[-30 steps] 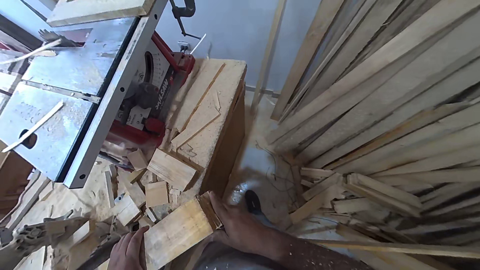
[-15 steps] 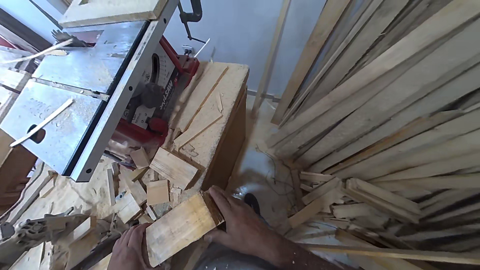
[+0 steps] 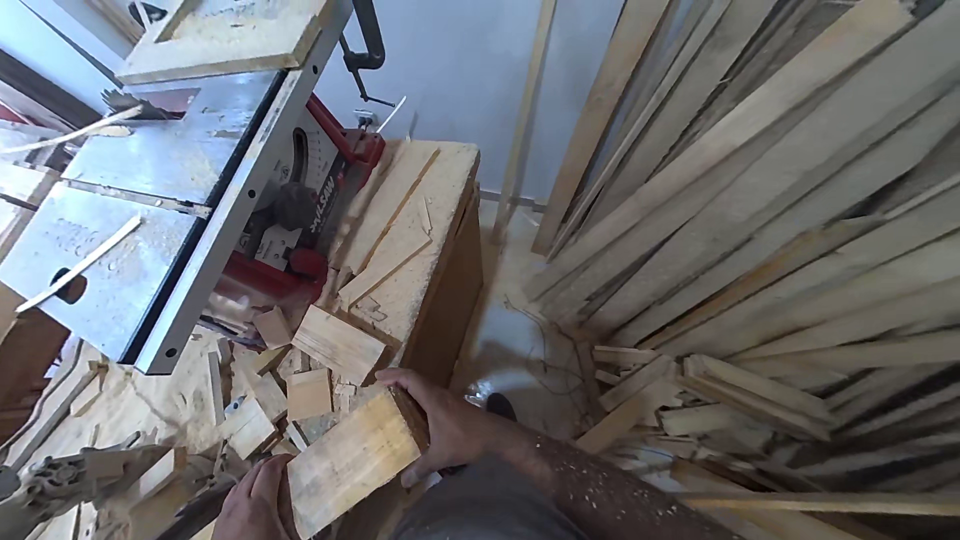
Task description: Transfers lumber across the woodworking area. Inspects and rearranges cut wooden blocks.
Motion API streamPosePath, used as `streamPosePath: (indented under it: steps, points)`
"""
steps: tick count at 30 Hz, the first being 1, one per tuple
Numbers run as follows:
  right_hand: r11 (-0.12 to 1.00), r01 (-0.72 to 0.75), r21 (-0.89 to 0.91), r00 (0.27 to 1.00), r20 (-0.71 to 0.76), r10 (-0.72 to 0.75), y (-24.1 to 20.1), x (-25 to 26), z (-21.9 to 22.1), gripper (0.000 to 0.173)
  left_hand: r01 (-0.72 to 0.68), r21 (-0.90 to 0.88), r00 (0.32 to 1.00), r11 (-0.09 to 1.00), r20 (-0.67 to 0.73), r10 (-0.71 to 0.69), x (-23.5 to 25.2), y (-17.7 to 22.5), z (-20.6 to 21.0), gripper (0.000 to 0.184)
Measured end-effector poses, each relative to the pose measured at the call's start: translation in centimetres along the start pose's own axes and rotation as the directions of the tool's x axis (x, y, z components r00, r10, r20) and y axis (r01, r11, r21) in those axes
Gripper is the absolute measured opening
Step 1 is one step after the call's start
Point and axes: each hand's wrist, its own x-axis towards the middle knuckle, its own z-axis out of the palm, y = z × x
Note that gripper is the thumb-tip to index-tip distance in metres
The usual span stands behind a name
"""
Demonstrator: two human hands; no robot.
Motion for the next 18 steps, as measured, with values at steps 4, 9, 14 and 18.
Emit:
streamPosePath:
  steps: [4,9,14,18]
  points:
    - [1.0,0.031,-0.007,0.999,0.014,-0.031,0.4,0.4,-0.1,0.113,-0.018,0.005,0.999,1.0,-0.034,0.018,-0.1,0.2,0.1,0.101]
    - [0.999,0.034,-0.039,0.999,0.02,-0.034,0.8,0.4,-0.2,0.106,-0.024,0.019,0.998,1.0,-0.056,0.025,0.0,0.4,0.3,0.1]
    - [0.998,0.037,-0.052,0.998,0.045,-0.035,1.2,0.4,-0.4,0.107,-0.052,0.066,0.99,0.996,-0.131,0.06,0.4,0.4,1.0,0.097]
    - [0.996,0.024,-0.088,0.998,0.061,-0.019,1.1,0.5,-0.7,0.108,-0.072,0.063,0.987,0.995,-0.137,0.08,0.3,-0.2,1.4,0.097]
